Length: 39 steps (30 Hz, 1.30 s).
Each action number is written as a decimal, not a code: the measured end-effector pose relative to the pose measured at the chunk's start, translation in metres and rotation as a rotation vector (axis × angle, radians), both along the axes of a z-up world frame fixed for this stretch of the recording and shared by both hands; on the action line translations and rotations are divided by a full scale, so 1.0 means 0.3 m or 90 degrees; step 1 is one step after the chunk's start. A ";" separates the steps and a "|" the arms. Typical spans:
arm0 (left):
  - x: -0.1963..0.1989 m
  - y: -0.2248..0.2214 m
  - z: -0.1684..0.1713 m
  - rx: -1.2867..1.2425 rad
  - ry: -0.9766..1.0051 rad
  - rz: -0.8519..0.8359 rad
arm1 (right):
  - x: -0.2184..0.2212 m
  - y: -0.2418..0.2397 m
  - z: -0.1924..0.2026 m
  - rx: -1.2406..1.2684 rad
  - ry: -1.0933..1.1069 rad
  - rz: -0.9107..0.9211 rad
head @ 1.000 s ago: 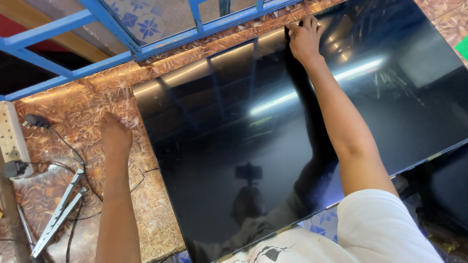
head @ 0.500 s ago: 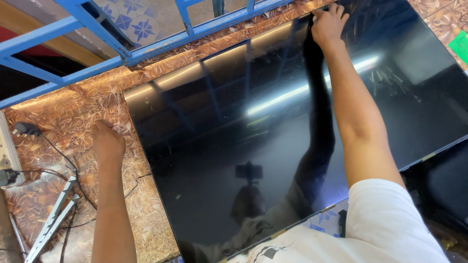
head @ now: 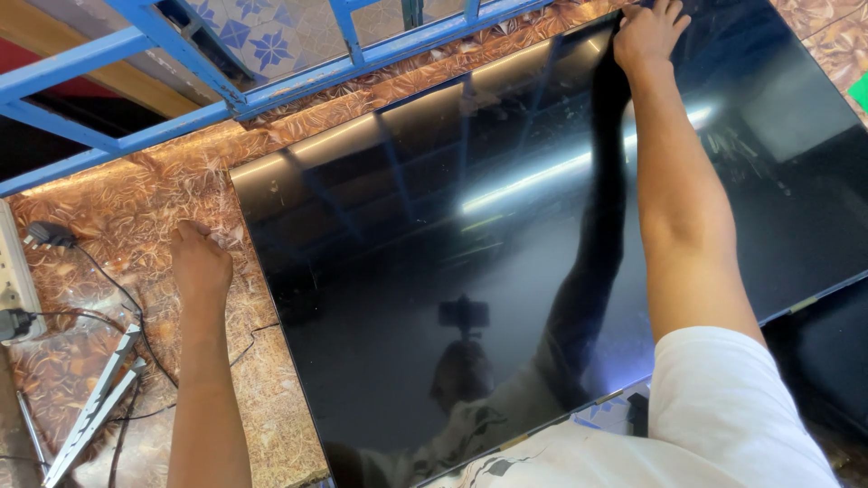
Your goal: Applying black adhesive tape to the perimeter of a television screen panel during a repair process.
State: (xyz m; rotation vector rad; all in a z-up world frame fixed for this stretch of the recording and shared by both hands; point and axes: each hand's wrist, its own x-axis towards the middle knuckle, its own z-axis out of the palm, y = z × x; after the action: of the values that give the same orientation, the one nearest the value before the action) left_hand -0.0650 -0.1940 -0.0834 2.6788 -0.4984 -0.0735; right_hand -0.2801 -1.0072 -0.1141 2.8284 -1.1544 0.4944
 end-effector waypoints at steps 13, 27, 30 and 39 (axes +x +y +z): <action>0.040 0.014 -0.084 -0.001 -0.077 0.026 | 0.172 0.335 -0.039 -0.171 0.166 0.066; 0.092 0.028 -0.170 0.009 -0.163 -0.012 | 0.500 1.340 0.069 -0.108 0.117 0.388; 0.103 0.019 -0.130 -0.002 -0.091 0.004 | 0.571 1.525 0.089 -0.063 0.102 0.445; 0.117 -0.114 0.017 -0.216 -0.077 0.014 | 0.705 1.831 0.071 0.013 0.043 0.596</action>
State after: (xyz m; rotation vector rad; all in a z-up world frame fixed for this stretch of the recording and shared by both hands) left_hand -0.0298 -0.2281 -0.0783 2.3636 -0.4708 0.1669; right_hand -0.0686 -0.4579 -0.0929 3.2045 0.2558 0.3888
